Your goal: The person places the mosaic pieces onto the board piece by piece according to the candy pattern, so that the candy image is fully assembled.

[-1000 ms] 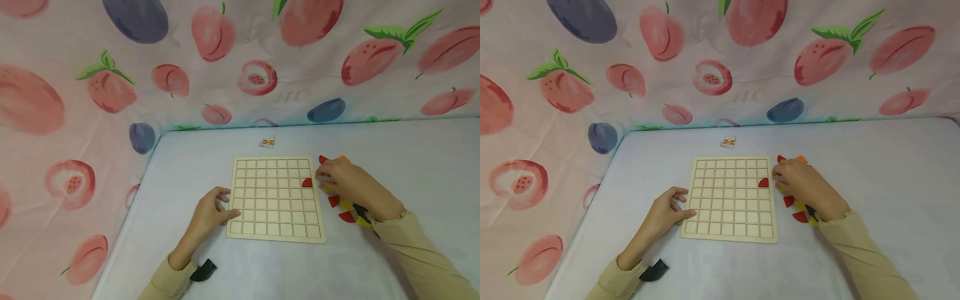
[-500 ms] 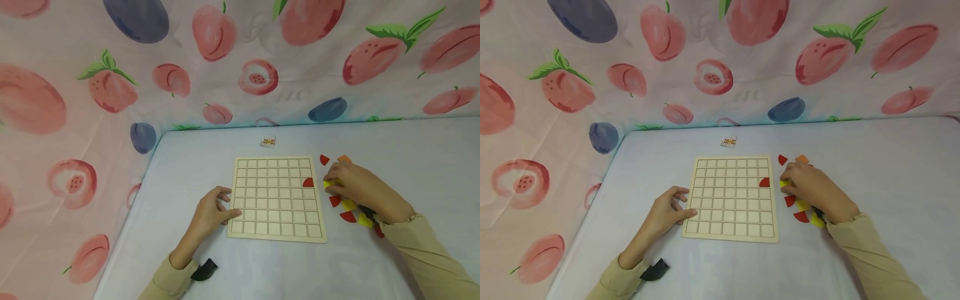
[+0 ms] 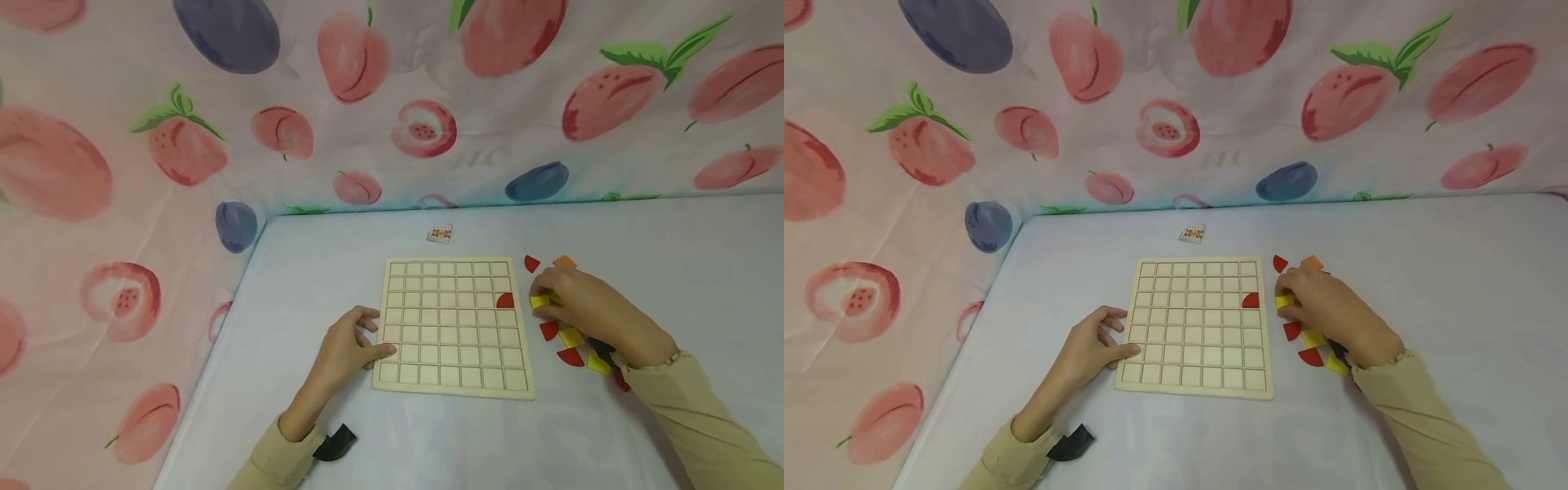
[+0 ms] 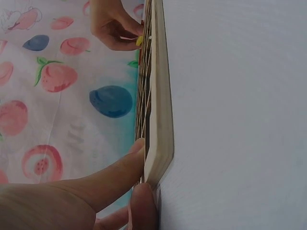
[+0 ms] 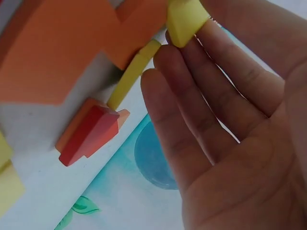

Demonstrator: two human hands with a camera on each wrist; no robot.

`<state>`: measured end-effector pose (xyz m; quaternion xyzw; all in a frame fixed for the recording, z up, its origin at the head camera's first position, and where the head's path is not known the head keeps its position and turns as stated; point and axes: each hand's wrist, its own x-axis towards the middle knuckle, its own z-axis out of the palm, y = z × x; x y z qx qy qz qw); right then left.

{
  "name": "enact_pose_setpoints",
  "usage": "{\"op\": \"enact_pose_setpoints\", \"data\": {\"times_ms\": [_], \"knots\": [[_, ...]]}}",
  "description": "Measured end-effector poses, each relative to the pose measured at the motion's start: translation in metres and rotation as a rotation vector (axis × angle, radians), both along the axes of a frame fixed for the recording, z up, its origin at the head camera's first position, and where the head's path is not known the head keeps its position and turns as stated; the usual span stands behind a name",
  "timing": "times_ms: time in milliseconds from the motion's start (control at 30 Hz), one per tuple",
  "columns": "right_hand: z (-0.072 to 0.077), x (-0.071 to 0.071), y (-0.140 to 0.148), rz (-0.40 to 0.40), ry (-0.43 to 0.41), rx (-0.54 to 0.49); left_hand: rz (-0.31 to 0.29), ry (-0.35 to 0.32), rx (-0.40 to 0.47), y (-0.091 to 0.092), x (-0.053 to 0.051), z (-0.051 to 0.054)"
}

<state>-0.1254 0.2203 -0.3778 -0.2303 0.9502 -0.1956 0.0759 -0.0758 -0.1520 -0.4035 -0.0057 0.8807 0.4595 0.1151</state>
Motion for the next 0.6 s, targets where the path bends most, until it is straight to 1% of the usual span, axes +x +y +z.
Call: {"op": "enact_pose_setpoints", "data": {"times_ms": [100, 333, 433, 600], "knots": [[0.001, 0.001, -0.001, -0.008, -0.024, -0.011, -0.002, 0.002, -0.001, 0.0, 0.001, 0.0], [0.002, 0.002, -0.005, -0.011, -0.017, -0.028, 0.005, 0.005, -0.008, 0.0, 0.001, 0.0], [0.004, 0.004, -0.008, -0.006, -0.005, -0.028, 0.006, 0.003, -0.009, 0.0, 0.001, 0.0], [0.006, 0.008, -0.012, 0.027, 0.037, -0.021, 0.002, 0.005, -0.01, -0.001, 0.001, -0.001]]}}
